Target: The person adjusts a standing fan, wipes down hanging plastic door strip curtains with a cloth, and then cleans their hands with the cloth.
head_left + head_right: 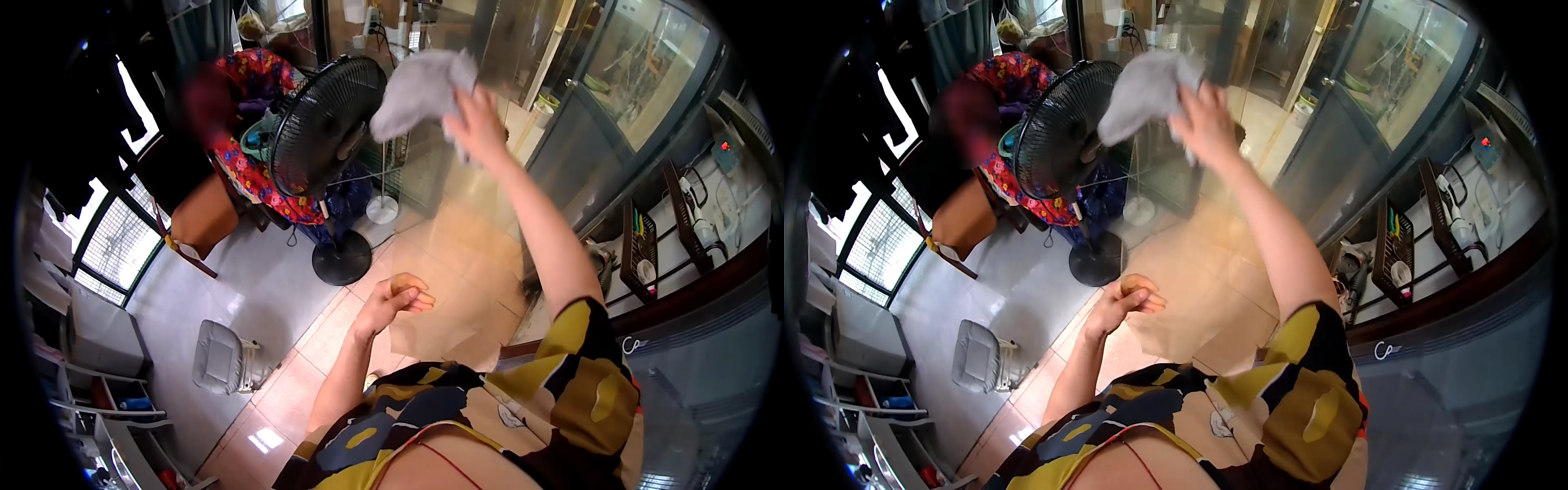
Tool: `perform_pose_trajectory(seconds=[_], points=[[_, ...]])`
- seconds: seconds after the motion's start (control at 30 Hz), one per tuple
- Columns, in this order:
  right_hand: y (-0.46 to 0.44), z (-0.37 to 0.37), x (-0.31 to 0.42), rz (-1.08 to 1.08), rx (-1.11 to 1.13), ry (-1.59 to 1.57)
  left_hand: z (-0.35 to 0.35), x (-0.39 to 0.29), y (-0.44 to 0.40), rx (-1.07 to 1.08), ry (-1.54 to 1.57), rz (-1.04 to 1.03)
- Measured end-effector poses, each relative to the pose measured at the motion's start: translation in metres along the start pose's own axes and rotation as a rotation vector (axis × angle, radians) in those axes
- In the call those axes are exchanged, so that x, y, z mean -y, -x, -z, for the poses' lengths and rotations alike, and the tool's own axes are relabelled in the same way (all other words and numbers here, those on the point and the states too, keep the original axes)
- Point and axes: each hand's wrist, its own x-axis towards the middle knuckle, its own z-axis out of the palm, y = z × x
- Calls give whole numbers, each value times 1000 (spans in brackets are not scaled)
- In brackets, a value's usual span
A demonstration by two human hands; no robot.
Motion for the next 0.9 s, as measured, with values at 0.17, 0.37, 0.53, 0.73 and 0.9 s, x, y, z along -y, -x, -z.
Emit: perform_pose_trajectory(seconds=[0.17, 0.37, 0.53, 0.73, 0.9], points=[[136, 5, 80, 236, 321, 13, 14, 0, -1, -65, 14, 49], [144, 34, 146, 476, 364, -201, 6, 38, -13, -381, -473, -397], [105, 28, 165, 558, 665, 218, -20, 44, -19, -554, -1038, -519], [36, 54, 153, 395, 836, 625, -41, 6, -4, -581, -1100, -333], [-55, 90, 82, 129, 547, 869, -41, 6, -3, -532, -1150, -385]])
